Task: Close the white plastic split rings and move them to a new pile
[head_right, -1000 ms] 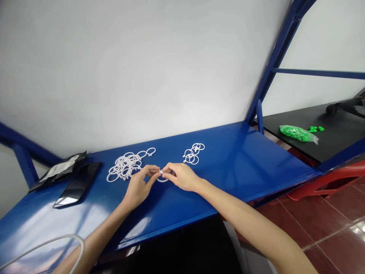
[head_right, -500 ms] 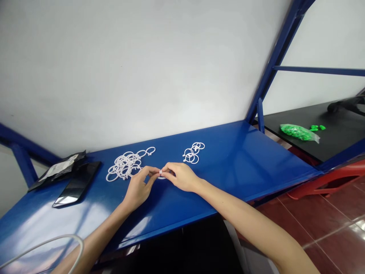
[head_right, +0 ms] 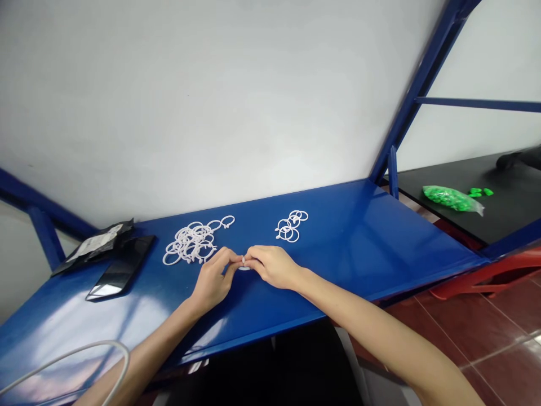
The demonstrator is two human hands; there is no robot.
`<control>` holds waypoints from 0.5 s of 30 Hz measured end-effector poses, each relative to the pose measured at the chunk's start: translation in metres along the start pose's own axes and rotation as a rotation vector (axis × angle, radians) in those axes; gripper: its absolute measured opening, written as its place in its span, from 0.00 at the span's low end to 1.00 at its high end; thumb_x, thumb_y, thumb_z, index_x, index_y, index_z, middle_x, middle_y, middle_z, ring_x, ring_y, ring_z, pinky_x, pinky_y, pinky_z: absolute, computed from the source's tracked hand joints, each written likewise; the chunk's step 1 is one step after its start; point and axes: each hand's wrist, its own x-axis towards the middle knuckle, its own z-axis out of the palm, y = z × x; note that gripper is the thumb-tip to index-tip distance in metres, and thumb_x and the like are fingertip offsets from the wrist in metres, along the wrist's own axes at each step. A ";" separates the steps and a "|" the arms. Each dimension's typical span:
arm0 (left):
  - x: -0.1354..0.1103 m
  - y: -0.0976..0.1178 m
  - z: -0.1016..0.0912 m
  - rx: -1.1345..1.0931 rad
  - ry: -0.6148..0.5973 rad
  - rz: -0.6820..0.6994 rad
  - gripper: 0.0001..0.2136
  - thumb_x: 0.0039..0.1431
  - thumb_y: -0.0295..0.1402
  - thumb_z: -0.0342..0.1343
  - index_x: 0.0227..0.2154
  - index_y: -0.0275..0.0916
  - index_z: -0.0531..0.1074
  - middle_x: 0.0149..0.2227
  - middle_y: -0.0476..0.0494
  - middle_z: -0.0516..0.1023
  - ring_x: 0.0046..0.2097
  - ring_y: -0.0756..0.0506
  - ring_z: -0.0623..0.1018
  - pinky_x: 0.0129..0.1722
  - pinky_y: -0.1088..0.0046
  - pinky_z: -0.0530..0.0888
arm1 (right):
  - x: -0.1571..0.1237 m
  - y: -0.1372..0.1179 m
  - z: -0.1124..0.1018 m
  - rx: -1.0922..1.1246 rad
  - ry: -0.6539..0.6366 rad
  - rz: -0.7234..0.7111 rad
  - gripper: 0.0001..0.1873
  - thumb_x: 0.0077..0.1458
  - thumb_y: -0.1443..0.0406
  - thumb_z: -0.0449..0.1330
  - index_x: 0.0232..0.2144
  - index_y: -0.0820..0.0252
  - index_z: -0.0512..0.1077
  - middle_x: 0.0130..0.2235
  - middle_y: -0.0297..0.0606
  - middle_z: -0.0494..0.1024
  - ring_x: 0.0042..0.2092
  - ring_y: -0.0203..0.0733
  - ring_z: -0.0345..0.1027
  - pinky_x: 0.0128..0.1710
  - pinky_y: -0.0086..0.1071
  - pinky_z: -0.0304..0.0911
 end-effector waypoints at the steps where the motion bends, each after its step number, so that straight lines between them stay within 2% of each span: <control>1: 0.000 -0.001 0.000 0.010 -0.009 0.013 0.09 0.69 0.31 0.50 0.31 0.42 0.70 0.31 0.48 0.76 0.34 0.47 0.76 0.36 0.72 0.73 | 0.000 0.000 0.000 -0.010 -0.014 0.001 0.09 0.69 0.63 0.54 0.37 0.56 0.74 0.38 0.36 0.81 0.37 0.40 0.74 0.39 0.31 0.64; 4: 0.001 -0.004 0.002 0.026 -0.025 0.051 0.10 0.70 0.30 0.48 0.32 0.42 0.70 0.31 0.48 0.76 0.34 0.47 0.75 0.36 0.72 0.72 | 0.001 0.001 -0.001 -0.042 -0.042 0.012 0.09 0.69 0.64 0.55 0.38 0.56 0.74 0.38 0.35 0.81 0.37 0.39 0.74 0.39 0.31 0.64; 7: 0.007 -0.006 0.001 0.053 -0.037 0.039 0.08 0.70 0.30 0.49 0.36 0.42 0.72 0.34 0.47 0.77 0.38 0.46 0.77 0.39 0.70 0.74 | 0.005 0.002 -0.003 -0.070 -0.010 0.027 0.07 0.69 0.64 0.55 0.40 0.55 0.74 0.41 0.35 0.81 0.40 0.40 0.75 0.41 0.32 0.65; 9: 0.011 -0.008 0.000 0.113 -0.048 0.029 0.05 0.69 0.32 0.51 0.41 0.43 0.73 0.39 0.46 0.80 0.43 0.44 0.77 0.44 0.67 0.74 | 0.010 0.005 -0.006 -0.135 0.036 0.020 0.07 0.69 0.62 0.56 0.41 0.56 0.74 0.43 0.37 0.81 0.43 0.41 0.75 0.44 0.33 0.66; 11: 0.015 -0.011 -0.003 0.197 -0.043 0.032 0.07 0.69 0.34 0.53 0.46 0.43 0.73 0.44 0.43 0.81 0.48 0.41 0.76 0.49 0.62 0.74 | 0.013 0.012 -0.013 -0.253 0.101 0.019 0.08 0.69 0.61 0.56 0.42 0.56 0.75 0.44 0.38 0.80 0.45 0.43 0.73 0.45 0.35 0.66; 15: 0.019 -0.021 -0.008 0.398 0.014 0.022 0.10 0.68 0.34 0.52 0.49 0.41 0.74 0.47 0.38 0.81 0.50 0.36 0.75 0.53 0.56 0.71 | 0.016 0.032 -0.033 -0.480 0.280 0.141 0.09 0.69 0.60 0.56 0.41 0.56 0.75 0.43 0.41 0.78 0.46 0.46 0.70 0.42 0.37 0.67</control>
